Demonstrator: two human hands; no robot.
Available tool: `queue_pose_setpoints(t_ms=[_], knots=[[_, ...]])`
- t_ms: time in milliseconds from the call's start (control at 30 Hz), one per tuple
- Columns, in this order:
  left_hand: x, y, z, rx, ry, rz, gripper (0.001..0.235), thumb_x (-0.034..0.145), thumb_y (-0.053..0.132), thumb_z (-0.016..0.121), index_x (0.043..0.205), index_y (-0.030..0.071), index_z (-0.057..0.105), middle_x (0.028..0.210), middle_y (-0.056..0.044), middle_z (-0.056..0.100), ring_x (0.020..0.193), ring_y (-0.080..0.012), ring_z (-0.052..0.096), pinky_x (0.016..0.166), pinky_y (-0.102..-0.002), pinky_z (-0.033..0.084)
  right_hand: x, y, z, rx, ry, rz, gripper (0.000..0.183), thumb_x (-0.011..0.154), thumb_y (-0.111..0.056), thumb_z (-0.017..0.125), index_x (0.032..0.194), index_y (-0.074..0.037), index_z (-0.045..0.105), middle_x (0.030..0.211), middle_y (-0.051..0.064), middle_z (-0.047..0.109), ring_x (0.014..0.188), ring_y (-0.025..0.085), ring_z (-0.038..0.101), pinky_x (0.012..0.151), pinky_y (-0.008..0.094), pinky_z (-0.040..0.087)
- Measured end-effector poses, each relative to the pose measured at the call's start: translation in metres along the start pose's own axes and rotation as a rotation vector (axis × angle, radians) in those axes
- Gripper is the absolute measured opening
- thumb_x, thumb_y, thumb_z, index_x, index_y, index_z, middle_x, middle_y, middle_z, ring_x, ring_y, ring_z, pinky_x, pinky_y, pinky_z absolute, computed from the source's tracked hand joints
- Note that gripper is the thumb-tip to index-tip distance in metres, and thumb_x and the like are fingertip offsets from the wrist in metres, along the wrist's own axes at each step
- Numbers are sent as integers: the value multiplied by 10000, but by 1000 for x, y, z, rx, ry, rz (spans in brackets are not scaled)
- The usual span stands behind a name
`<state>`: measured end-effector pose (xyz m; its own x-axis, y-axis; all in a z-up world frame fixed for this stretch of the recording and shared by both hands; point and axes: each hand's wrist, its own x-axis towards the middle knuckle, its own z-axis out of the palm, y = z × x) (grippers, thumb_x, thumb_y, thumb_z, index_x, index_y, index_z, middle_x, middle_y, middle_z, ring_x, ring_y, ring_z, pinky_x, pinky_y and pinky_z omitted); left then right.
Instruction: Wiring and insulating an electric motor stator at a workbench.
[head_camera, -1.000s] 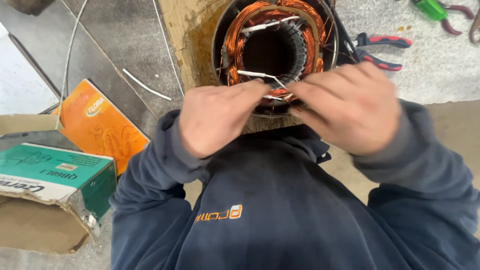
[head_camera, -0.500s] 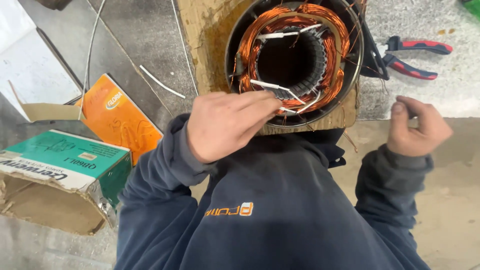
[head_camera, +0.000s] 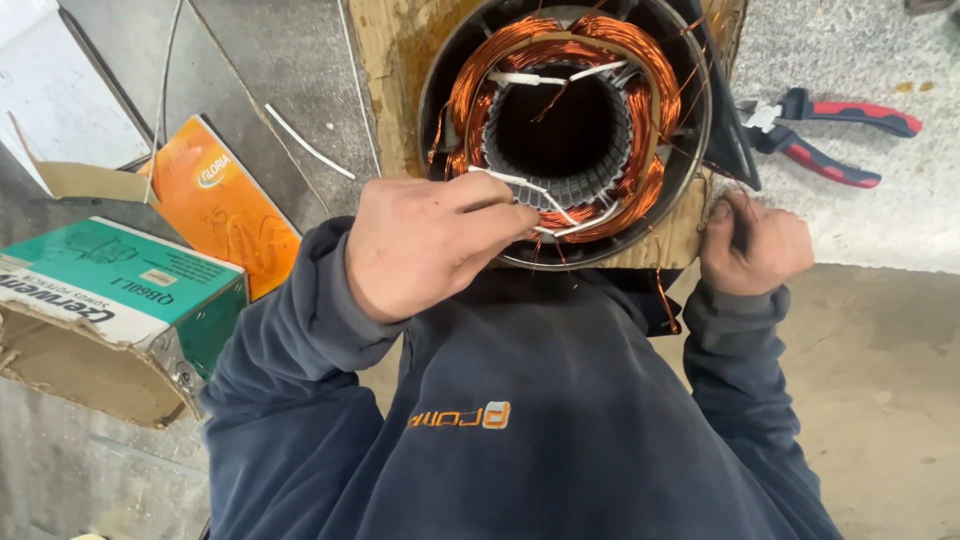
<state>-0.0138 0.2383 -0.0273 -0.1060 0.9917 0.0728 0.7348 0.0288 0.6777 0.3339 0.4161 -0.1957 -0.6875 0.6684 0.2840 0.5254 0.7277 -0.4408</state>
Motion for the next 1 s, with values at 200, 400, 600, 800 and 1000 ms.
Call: queue_pose_setpoints(t_ms=[200, 400, 600, 800, 1000], knots=[[5, 4, -5, 52, -40, -9, 159, 926, 188, 781, 1079, 168, 744, 956, 22, 663, 655, -212, 641, 549, -346, 466, 4, -3, -1, 7, 0, 28, 89, 1035, -122, 786, 1095, -58, 804, 853, 107, 635, 772, 301, 598, 734, 410, 457], [-19, -12, -11, 48, 77, 74, 253, 948, 136, 784, 1197, 130, 739, 1098, 17, 733, 742, -186, 668, 625, -316, 480, 5, -11, -2, 5, -13, 35, 66, 1032, -99, 751, 1068, -60, 789, 822, 102, 619, 756, 293, 599, 718, 381, 460], [-58, -38, -20, 5, 269, -65, 247, 970, 137, 797, 1205, 110, 726, 1094, -40, 743, 875, -223, 710, 712, -319, 488, 6, -17, 2, -66, 35, 53, 57, 1008, -88, 782, 1061, -67, 790, 795, 94, 569, 745, 302, 567, 708, 424, 432], [-67, -58, 25, -405, 285, -313, 323, 989, 268, 769, 1168, 31, 643, 1016, -99, 721, 930, -292, 721, 848, -356, 553, -1, -14, 8, -79, 47, 71, 35, 1003, -44, 757, 1029, -50, 780, 774, 92, 589, 722, 283, 577, 690, 401, 442], [-69, -70, 14, -523, 30, -309, 274, 998, 330, 725, 1094, 76, 693, 962, -79, 753, 842, -258, 771, 726, -334, 577, 2, -23, 11, -16, 109, 105, 41, 1007, -29, 757, 1041, -18, 777, 846, 109, 631, 748, 271, 600, 709, 392, 465]])
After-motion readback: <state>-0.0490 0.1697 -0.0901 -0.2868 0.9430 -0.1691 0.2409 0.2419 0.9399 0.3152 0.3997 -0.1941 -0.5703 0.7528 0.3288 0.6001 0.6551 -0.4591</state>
